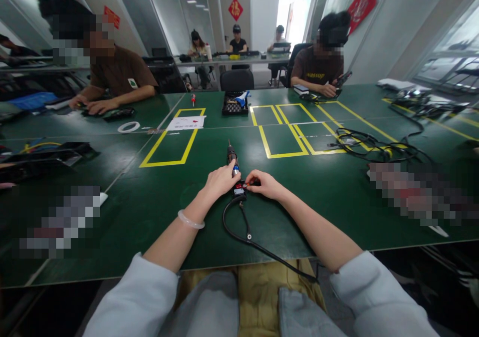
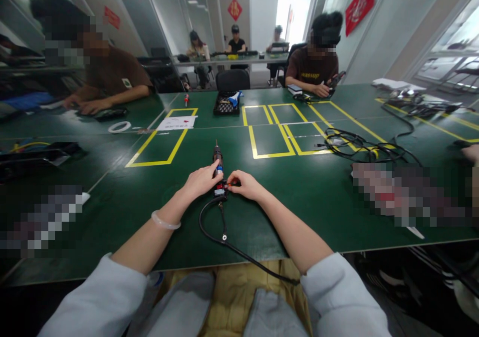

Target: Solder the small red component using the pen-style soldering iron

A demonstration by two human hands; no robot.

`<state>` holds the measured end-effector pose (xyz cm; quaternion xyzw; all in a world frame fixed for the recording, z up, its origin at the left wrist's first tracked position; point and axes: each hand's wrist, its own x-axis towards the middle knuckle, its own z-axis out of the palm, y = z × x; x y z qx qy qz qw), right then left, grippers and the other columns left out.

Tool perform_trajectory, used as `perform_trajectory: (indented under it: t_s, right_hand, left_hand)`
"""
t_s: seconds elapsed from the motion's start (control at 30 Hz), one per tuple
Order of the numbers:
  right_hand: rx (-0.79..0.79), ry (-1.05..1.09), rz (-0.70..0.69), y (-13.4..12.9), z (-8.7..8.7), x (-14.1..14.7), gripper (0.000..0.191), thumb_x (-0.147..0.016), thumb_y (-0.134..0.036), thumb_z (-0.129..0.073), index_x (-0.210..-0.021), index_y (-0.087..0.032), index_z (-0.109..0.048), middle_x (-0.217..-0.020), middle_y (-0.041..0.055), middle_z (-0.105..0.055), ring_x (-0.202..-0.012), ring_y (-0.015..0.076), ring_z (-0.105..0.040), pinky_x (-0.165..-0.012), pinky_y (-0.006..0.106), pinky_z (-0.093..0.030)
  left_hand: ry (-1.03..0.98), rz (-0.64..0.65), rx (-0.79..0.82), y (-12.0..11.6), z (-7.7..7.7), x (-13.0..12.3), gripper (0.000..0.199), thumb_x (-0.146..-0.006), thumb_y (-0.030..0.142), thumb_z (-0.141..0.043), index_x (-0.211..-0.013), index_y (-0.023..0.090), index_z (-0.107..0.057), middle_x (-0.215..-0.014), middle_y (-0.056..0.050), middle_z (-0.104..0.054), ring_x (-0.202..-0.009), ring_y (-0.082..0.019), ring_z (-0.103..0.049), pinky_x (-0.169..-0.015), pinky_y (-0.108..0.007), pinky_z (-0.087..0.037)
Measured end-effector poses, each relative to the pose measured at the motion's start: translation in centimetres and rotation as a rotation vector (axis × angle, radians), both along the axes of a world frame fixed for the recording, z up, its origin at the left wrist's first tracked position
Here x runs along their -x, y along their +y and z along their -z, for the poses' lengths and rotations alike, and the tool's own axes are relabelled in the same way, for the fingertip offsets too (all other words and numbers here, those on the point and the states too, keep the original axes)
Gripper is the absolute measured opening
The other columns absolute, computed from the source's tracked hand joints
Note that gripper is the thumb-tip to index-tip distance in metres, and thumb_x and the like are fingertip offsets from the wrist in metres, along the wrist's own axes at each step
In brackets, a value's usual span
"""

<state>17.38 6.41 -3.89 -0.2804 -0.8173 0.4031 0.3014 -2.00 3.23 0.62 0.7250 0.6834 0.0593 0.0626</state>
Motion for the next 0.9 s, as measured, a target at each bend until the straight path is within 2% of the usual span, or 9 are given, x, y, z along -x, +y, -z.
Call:
perform_trajectory:
  t_s: [0.17, 0.33, 0.43, 0.57, 0.73, 0.9]
  right_hand:
    - [0.097, 0.018, -0.004, -0.3, -0.3, 0.2, 0.023, -0.078, -0.035, -0.066, -0.089, -0.015, -0.066, -0.074, 0.0015, -0.064, -0.064, 0.0121, -0.054, -0.061, 0.024, -0.043]
    - [0.171, 0.074, 0.031, -0.2, -0.3, 0.2, 0.025, -0.084, -0.039, -0.059, -0.092, -0.015, -0.062, -0.08, 0.0033, -0.069, -0.07, 0.0135, -0.06, -0.068, 0.026, -0.048]
    - [0.229, 0.121, 0.027, -0.1, -0.3, 0.1, 0.029, -0.087, -0.044, -0.054, -0.093, -0.016, -0.059, -0.08, 0.0037, -0.069, -0.069, 0.0136, -0.062, -0.07, 0.027, -0.049]
    - [0.293, 0.182, -0.022, -0.4, -0.5, -0.3, 0.037, -0.089, -0.052, -0.048, -0.093, -0.016, -0.058, -0.079, 0.0039, -0.069, -0.072, 0.0145, -0.063, -0.073, 0.028, -0.05]
    - [0.338, 0.206, -0.11, -0.9, -0.9, -0.3, 0.042, -0.089, -0.056, -0.047, -0.097, -0.015, -0.057, -0.083, 0.0059, -0.07, -0.078, 0.0151, -0.063, -0.081, 0.031, -0.05]
    - [0.306, 0.17, -0.143, -0.8, -0.9, -0.5, 0.039, -0.09, -0.052, -0.049, -0.096, -0.015, -0.058, -0.087, 0.007, -0.071, -0.08, 0.0147, -0.062, -0.082, 0.03, -0.049]
  left_hand:
    - [-0.014, -0.004, 0.002, -0.4, 0.0, 0.2, 0.06, -0.091, 0.05, -0.033, -0.145, 0.024, -0.034, -0.115, -0.014, -0.063, -0.102, -0.03, -0.061, -0.082, -0.037, -0.045]
    - [-0.024, -0.013, -0.037, -1.2, 0.1, -0.3, 0.055, -0.092, 0.057, -0.026, -0.136, 0.035, -0.049, -0.114, -0.013, -0.059, -0.106, -0.032, -0.056, -0.087, -0.041, -0.042]
    - [-0.067, 0.019, 0.009, -1.7, 0.2, -0.6, 0.062, -0.085, 0.069, -0.029, -0.134, 0.037, -0.051, -0.12, -0.013, -0.057, -0.109, -0.034, -0.054, -0.088, -0.043, -0.041]
    - [-0.061, 0.072, 0.024, -2.4, 0.2, -0.9, 0.073, -0.074, 0.076, -0.043, -0.135, 0.036, -0.05, -0.123, -0.015, -0.053, -0.11, -0.038, -0.051, -0.087, -0.047, -0.041]
    - [-0.039, 0.035, 0.032, -3.4, -0.1, -1.3, 0.067, -0.075, 0.066, -0.052, -0.134, 0.034, -0.051, -0.11, -0.014, -0.053, -0.103, -0.035, -0.055, -0.082, -0.042, -0.045]
    - [-0.008, 0.007, 0.051, -4.0, -0.3, -0.2, 0.064, -0.075, 0.059, -0.054, -0.135, 0.037, -0.048, -0.112, -0.012, -0.047, -0.101, -0.032, -0.055, -0.078, -0.039, -0.048]
